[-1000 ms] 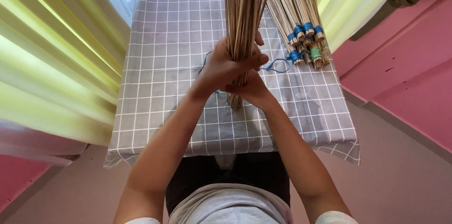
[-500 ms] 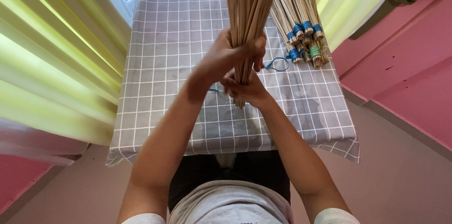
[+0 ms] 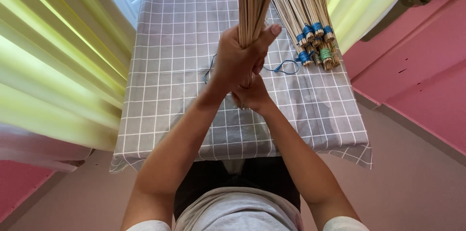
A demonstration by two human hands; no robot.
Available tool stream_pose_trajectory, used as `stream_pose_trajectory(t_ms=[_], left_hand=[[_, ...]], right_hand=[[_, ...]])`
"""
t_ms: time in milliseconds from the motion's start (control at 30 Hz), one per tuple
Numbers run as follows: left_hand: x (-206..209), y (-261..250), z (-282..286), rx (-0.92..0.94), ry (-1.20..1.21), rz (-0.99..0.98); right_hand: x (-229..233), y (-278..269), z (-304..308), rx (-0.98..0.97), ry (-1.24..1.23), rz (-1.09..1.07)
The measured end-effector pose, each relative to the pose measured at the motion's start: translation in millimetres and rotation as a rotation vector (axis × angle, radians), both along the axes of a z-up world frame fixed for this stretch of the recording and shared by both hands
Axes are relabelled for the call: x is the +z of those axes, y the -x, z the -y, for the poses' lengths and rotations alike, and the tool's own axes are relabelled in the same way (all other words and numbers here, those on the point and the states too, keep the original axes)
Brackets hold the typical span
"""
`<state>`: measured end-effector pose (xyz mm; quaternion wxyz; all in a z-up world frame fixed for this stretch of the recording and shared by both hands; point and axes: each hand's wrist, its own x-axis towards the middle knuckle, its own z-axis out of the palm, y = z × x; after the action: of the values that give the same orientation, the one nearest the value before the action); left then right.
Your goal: Gathering thin wooden sticks into bundles and securing them with blue string to create brooms.
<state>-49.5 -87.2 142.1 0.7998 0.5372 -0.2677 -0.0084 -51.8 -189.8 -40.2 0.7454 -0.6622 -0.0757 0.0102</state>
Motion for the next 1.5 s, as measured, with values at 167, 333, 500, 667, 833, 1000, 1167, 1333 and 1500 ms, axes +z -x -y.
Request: stream_pose_trajectory(t_ms=[167,333,500,667,833,1000,1167,1333,1500], left_hand=[[-6,-6,5,0.031,-0.051,0.111],[-22,-17,7,0.045,-0.077,0.166],[-35,-13,4,-0.031,-0.058,0.084],[-53,-29,1,-0.124,-0.076,0.096],[-52,-27,-4,-0.187,-0.091,0.099],[-37,-19,-14,-0.396,0.007,-0.009],[-36,-25,-8,-0.296,-0.025,0.037],[-38,-28,-4,-0.264,-0.107,0.091],[-45,-28,-6,-0.257,-0.114,0.078]], right_hand=[[-52,-41,13,0.004,-0.020,0.043],[-44,-41,15,0.066,0.006,0.138],[-30,-41,14,0.155,0.042,0.282],[-5,-33,13,0.205,0.068,0.344],[-20,-26,24,0.263,0.313,0.176],[41,8,2,0.354,0.124,0.086],[-33,-23,3,0.118,-0.020,0.000],[-49,-36,-1,0.107,-0.178,0.074],[-36,-30,-3,0.175,-0.126,0.166]])
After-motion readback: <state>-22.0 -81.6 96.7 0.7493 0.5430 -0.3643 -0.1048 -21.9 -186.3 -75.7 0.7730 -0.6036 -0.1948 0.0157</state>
